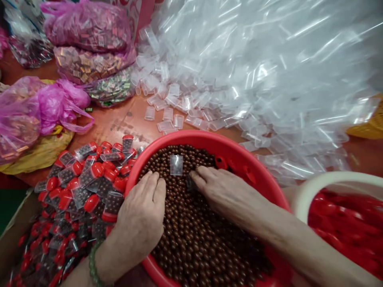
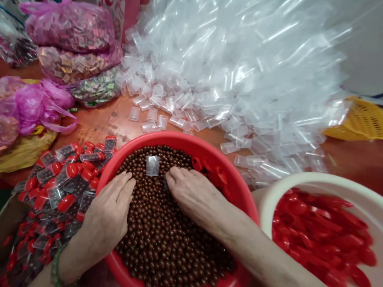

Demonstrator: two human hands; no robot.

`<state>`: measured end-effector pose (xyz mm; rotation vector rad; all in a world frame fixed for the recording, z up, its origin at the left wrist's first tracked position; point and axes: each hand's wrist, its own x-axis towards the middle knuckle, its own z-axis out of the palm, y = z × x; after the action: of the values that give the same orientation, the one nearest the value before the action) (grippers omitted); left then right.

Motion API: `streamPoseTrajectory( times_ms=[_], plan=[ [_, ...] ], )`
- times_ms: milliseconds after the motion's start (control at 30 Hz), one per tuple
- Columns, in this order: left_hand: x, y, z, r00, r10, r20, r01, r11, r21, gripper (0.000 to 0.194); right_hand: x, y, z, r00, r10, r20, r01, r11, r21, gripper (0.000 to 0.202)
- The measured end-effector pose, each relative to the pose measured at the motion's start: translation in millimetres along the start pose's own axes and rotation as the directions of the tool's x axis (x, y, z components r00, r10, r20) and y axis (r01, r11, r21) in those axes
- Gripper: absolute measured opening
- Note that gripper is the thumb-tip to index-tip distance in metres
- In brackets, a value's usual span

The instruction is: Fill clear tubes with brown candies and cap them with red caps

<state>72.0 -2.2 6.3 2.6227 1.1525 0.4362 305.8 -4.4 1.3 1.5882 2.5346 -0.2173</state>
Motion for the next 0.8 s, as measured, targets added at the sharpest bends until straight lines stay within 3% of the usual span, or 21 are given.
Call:
streamPoseTrajectory(
  times_ms=[167,333,400,500,633,700,800],
  plan=[
    [3,2,-1.5,0.995,0.043,0.091,-0.05,0.996,0.07,0.048,11,-32,10,0.982,-0.183,0.045,0.174,0.972,0.156,0.032],
    [3,1,0.6,0.997,0.038,0.073,-0.038,0.999,-0.006,0.05,14,-39,11,0.964,-0.265,0.011,0.244,0.905,0.347,0.037],
    [2,-1,-1.8,0.998,0.016,0.06,-0.01,0.995,-0.099,0.05,12,-38,6,0.964,-0.266,-0.03,0.249,0.852,0.461,0.037],
    [2,-3,-13.3,0.995,-0.045,0.091,0.069,0.96,-0.272,0.05,7,-36,-7,0.971,-0.219,-0.1,0.225,0.68,0.698,0.038],
    [2,-4,-31.4,0.956,-0.014,0.294,0.188,0.8,-0.57,0.056,-2,-35,-24,0.974,-0.13,-0.184,0.225,0.514,0.828,0.039],
    [2,-2,-33.6,0.931,0.011,0.364,0.262,0.674,-0.69,0.065,-7,-34,-29,0.971,-0.121,-0.205,0.238,0.491,0.838,0.04],
    [5,2,-28.9,0.922,-0.061,0.383,0.359,0.509,-0.782,0.067,-13,-33,-33,0.969,-0.11,-0.223,0.248,0.491,0.835,0.039]
  ],
)
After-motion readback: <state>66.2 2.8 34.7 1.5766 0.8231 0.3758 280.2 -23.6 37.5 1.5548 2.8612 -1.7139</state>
